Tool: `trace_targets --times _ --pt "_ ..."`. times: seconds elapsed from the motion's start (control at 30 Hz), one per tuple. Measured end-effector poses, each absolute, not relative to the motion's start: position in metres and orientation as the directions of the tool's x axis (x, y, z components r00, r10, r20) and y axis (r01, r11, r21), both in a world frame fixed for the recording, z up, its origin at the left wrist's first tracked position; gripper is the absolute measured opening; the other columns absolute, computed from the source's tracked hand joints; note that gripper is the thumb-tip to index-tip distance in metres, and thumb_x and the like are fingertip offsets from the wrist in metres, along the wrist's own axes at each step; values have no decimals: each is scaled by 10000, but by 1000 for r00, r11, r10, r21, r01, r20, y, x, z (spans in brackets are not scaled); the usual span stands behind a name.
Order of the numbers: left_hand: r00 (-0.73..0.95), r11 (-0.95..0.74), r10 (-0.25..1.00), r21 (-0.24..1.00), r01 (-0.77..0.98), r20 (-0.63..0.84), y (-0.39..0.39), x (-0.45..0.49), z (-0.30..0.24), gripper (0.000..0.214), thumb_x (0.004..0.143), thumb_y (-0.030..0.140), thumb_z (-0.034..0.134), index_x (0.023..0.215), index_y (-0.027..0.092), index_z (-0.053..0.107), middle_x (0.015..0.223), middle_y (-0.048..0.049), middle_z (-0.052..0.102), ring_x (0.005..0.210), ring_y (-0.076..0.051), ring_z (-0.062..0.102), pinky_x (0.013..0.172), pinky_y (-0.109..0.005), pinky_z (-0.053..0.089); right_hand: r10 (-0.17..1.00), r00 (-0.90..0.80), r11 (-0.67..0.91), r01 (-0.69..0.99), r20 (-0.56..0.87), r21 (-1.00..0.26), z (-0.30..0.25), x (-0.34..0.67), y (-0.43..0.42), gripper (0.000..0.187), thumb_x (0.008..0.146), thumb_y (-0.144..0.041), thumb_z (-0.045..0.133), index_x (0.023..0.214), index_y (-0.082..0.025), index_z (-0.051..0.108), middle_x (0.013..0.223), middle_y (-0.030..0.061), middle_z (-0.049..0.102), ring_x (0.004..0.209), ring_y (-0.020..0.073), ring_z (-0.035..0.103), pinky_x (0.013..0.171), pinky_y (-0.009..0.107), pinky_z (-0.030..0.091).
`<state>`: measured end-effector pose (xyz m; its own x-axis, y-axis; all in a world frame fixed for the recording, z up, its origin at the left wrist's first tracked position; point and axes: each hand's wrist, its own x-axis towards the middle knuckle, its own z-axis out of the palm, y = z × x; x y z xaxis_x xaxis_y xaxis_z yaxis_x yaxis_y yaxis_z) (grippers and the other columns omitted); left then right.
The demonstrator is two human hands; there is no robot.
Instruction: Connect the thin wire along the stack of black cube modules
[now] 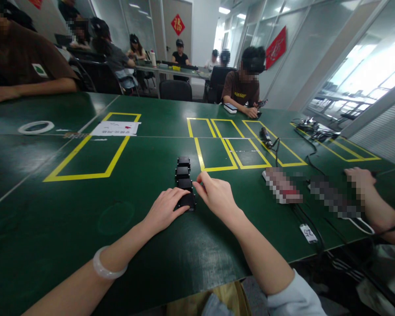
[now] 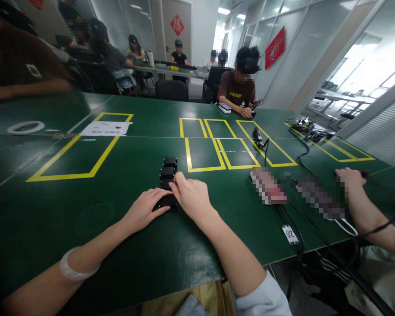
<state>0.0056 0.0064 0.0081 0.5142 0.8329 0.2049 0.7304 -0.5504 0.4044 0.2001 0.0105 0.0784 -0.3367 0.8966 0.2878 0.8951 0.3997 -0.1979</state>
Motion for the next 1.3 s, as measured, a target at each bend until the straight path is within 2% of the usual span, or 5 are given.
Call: trace_targets --times 0.2,0.4,0.9,1.13,1.3 --pt "508 -543 837 409 733 201 7 5 9 355 917 424 488 1221 241 515 1179 -55 600 1015 -243 541 821 -360 416 888 -345 415 887 304 -204 78 199 11 170 948 -286 345 1002 -229 497 768 -6 681 658 129 636 527 235 263" --pt "511 -550 833 407 729 210 7 5 10 367 919 431 479 1231 238 510 1180 -57 598 1017 -239 543 843 -365 418 895 -342 407 889 286 -209 79 201 12 260 967 -414 328 958 -231 512 725 -6 680 649 138 642 532 233 269" --pt "511 -545 836 408 732 199 8 5 7 367 913 427 499 1232 247 510 1194 -51 593 1028 -241 538 841 -368 410 895 -338 404 891 292 -205 79 201 12 267 967 -414 320 961 -225 509 739 -6 681 671 134 649 541 228 278" --pt "509 -540 839 420 730 194 7 5 10 365 915 440 481 1216 237 522 1178 -62 595 1023 -243 540 852 -371 416 889 -337 412 884 311 -222 77 200 12 184 944 -288 339 1014 -214 493 750 -8 664 659 130 636 545 229 296" --pt "512 -542 837 423 727 193 7 5 10 363 917 440 484 1219 241 511 1186 -58 591 1032 -243 540 858 -376 418 879 -335 435 856 341 -279 74 203 13 233 960 -397 349 980 -216 495 757 -7 663 679 124 630 578 220 323"
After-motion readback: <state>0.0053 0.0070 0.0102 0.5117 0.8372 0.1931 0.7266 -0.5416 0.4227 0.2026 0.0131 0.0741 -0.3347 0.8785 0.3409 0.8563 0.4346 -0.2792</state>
